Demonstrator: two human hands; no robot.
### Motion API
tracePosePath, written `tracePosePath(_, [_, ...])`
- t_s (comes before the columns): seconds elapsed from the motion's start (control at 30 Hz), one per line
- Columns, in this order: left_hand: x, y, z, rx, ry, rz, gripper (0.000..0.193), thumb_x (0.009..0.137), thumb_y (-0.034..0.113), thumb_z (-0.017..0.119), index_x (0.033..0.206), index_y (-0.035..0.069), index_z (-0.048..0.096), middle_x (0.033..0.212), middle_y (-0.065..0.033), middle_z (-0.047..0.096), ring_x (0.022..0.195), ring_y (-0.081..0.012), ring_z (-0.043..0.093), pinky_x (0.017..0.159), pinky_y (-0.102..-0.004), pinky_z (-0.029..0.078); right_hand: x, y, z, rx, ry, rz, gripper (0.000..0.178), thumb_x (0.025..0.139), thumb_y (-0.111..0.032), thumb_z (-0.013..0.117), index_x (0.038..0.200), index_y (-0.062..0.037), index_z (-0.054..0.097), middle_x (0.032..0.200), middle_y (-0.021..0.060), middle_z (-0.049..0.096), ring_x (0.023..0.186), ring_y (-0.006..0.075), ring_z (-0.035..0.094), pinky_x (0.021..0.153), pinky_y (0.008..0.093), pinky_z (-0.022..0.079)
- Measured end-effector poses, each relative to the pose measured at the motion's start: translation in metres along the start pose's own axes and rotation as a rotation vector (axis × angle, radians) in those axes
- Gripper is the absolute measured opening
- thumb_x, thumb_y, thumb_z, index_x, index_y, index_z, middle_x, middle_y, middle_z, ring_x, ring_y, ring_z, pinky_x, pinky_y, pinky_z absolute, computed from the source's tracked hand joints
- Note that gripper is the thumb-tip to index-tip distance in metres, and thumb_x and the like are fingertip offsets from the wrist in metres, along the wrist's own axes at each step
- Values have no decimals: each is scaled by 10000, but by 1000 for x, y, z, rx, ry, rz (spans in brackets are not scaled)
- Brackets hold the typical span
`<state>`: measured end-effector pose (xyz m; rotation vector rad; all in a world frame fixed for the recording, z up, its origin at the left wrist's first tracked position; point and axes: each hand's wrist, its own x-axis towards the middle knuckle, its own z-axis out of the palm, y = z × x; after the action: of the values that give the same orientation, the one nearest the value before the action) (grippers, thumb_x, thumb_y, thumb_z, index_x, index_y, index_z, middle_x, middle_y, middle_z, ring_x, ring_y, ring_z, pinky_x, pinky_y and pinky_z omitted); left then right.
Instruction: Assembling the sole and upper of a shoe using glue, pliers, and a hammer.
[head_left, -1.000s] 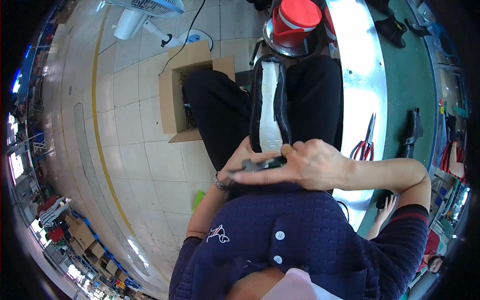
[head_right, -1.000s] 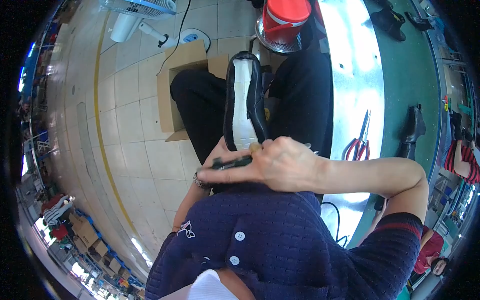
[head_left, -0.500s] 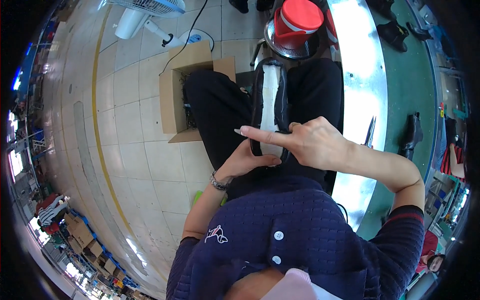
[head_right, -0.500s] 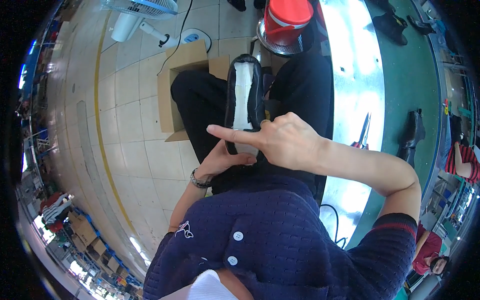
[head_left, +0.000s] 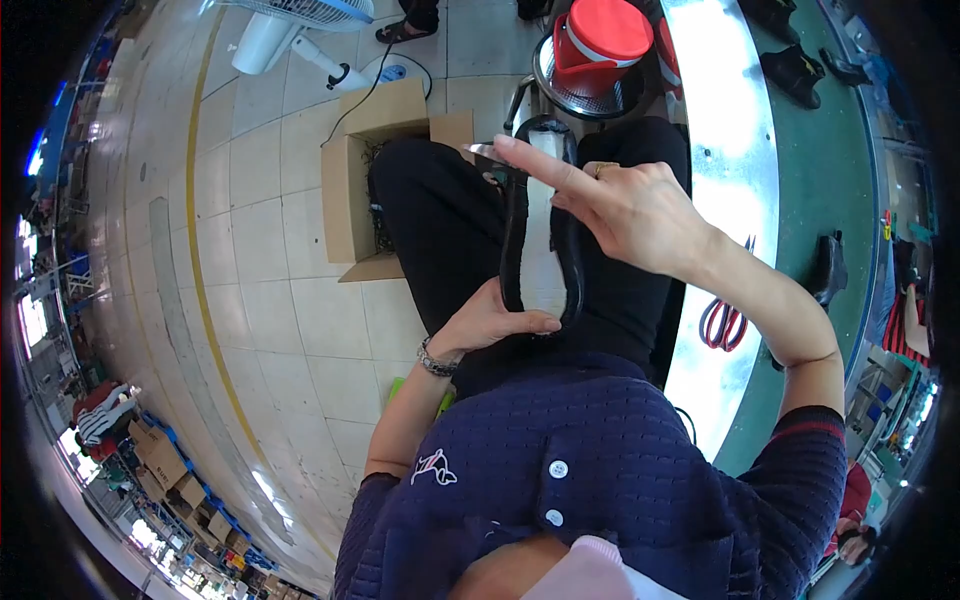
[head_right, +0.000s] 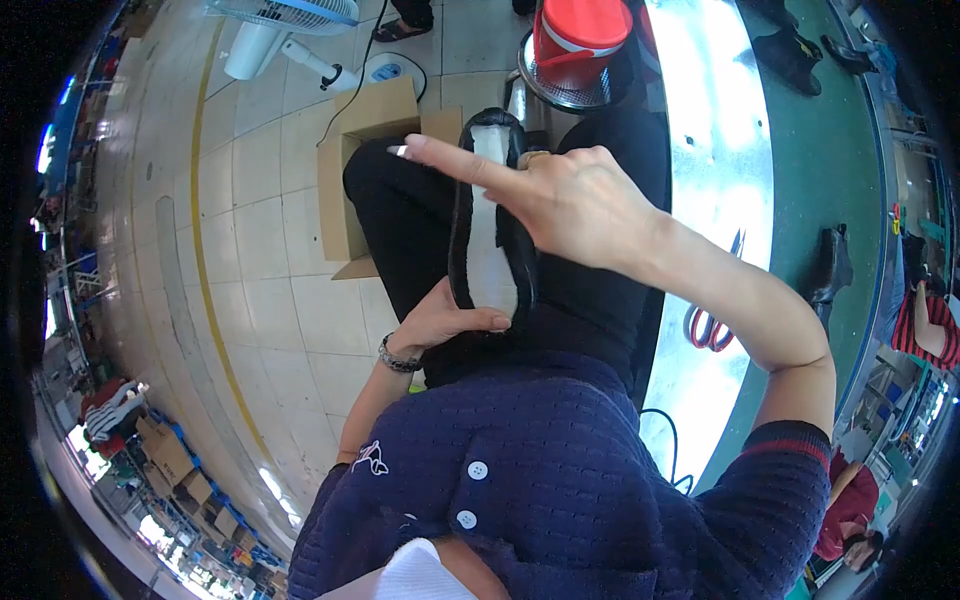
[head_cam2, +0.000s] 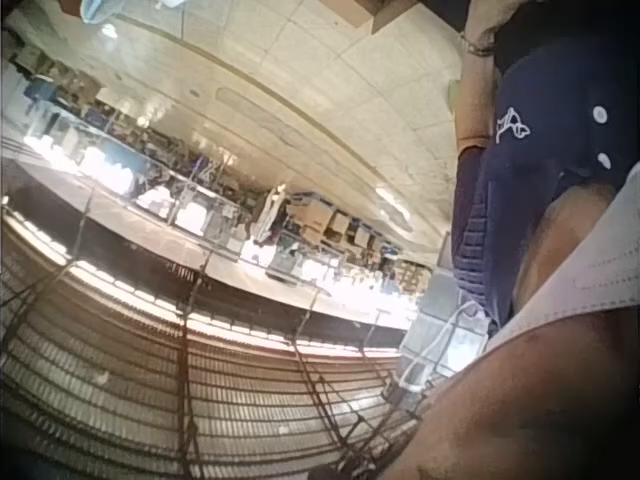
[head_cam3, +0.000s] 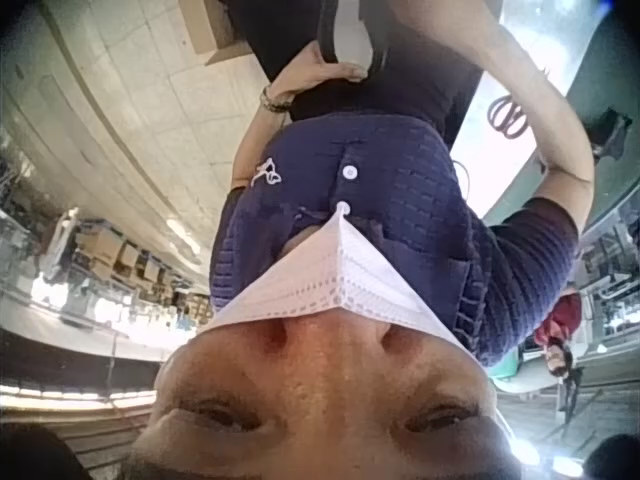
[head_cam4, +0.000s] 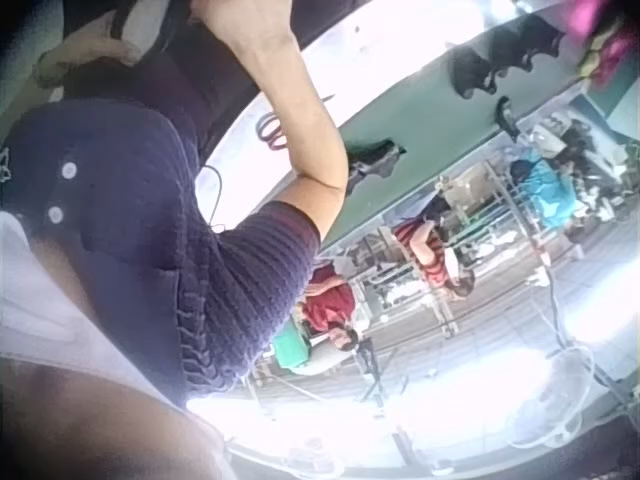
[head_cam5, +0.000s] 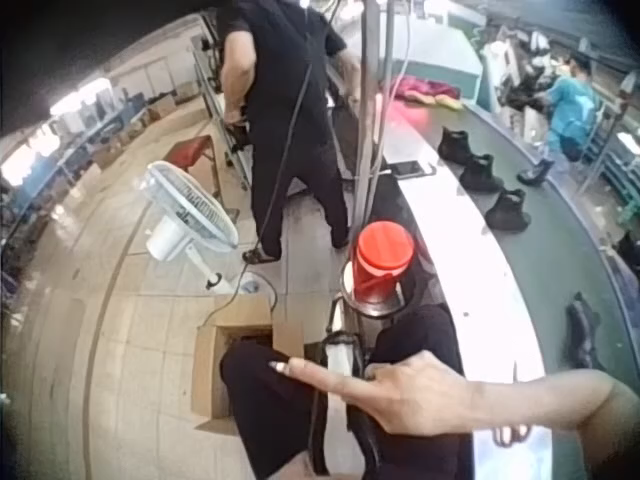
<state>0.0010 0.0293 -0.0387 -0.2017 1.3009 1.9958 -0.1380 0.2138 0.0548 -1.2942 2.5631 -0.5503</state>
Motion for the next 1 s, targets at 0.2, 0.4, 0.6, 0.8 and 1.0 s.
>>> tracePosePath(0.2, [-1, 1, -5, -7, -39, -32, 403, 768, 149, 810, 1087, 22, 598, 969, -11, 649, 880, -93, 600, 814, -261, 493, 7, 4, -7, -226, -231, 55, 803, 924, -107, 543, 1525, -381, 86, 546, 70, 573, 430, 187, 576, 406, 306, 461])
tracePosePath(0.4, [0, 2, -1, -8, -31, -1, 406, 767, 141, 809, 1093, 25, 596, 980, -13, 648, 902, -101, 598, 830, -265, 487, -15, -3, 5, 82, -236, 137, 750, 897, -116, 595, 1505, -359, 229, 612, 120, 599, 529, 274, 613, 485, 403, 491])
tracePosePath(0.6, [-5, 1, -5, -29, -3, -15, 440, 757, 142, 818, 1118, 17, 598, 1023, -21, 650, 937, -114, 600, 855, -273, 482, -23, -19, -18, -15, -200, 171, 719, 920, -129, 562, 1515, -320, 207, 638, 122, 625, 553, 292, 634, 516, 406, 506])
tracePosePath(0.8, [0, 6, -1, 2, -33, -14, 468, 752, 125, 818, 1143, 14, 587, 1033, -30, 646, 940, -120, 600, 869, -283, 481, -36, 6, 20, 6, -37, 235, 708, 956, -145, 520, 1528, -332, 148, 616, 127, 625, 497, 248, 632, 442, 336, 504])
tracePosePath(1.0, [1, -11, 6, -149, 25, -31, 521, 756, 109, 809, 1199, 24, 549, 1025, -31, 639, 963, -117, 592, 865, -277, 484, -33, 6, 18, -6, 243, 230, 686, 966, -185, 527, 1522, -352, 161, 597, 125, 608, 476, 242, 616, 429, 346, 494])
